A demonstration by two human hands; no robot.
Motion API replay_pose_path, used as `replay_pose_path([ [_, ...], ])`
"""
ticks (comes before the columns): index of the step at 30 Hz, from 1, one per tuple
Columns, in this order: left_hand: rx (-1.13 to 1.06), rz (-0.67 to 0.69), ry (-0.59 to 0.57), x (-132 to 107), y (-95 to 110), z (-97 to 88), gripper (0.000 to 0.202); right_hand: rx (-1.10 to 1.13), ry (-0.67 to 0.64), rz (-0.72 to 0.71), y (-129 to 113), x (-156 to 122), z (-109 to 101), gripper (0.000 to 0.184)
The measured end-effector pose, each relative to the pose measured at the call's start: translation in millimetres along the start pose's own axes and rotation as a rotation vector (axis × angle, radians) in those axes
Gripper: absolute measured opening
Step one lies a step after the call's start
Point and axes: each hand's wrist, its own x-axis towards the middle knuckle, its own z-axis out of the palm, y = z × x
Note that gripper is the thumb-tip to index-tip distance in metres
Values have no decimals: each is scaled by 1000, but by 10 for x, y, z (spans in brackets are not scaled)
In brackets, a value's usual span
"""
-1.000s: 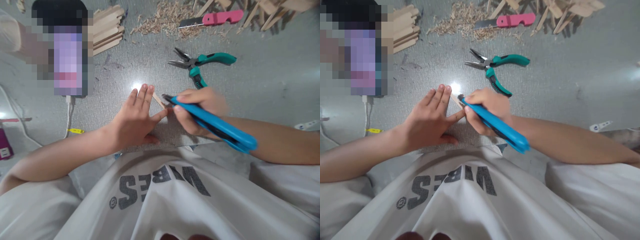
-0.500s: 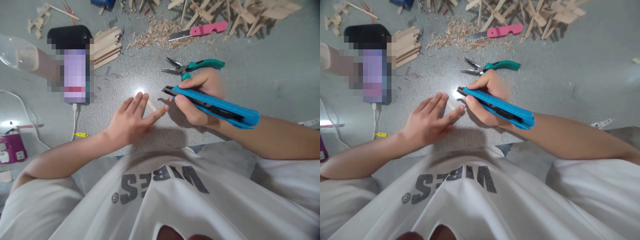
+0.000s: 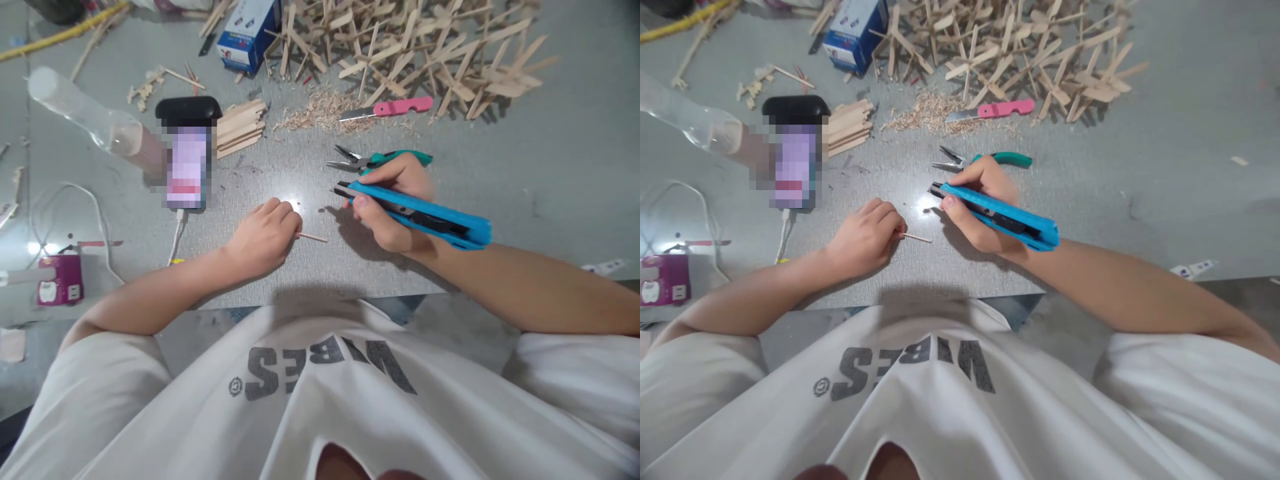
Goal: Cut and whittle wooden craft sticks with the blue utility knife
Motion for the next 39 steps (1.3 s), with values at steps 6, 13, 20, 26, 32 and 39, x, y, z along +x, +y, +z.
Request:
replay_pose_path([
  [6, -550, -390, 128, 122, 84, -35, 14, 72, 60, -139, -179, 97, 12, 32],
  [13, -1185, -715, 272, 368, 399, -152, 26, -58, -67, -112, -590, 323, 34, 25],
  [20, -1340, -634, 479, 522, 461, 29, 23, -71, 40, -260, -339, 310, 226, 25],
  [26, -1433, -566, 472, 467, 366, 244, 47, -195, 30, -376, -165, 143, 216, 37],
  [32, -1464, -585, 422, 389, 411, 228, 47, -223, -56, -329, -194, 118, 131, 43],
  [39, -1488, -562, 420, 361, 450, 164, 42, -234, -84, -350, -241, 85, 141, 44],
])
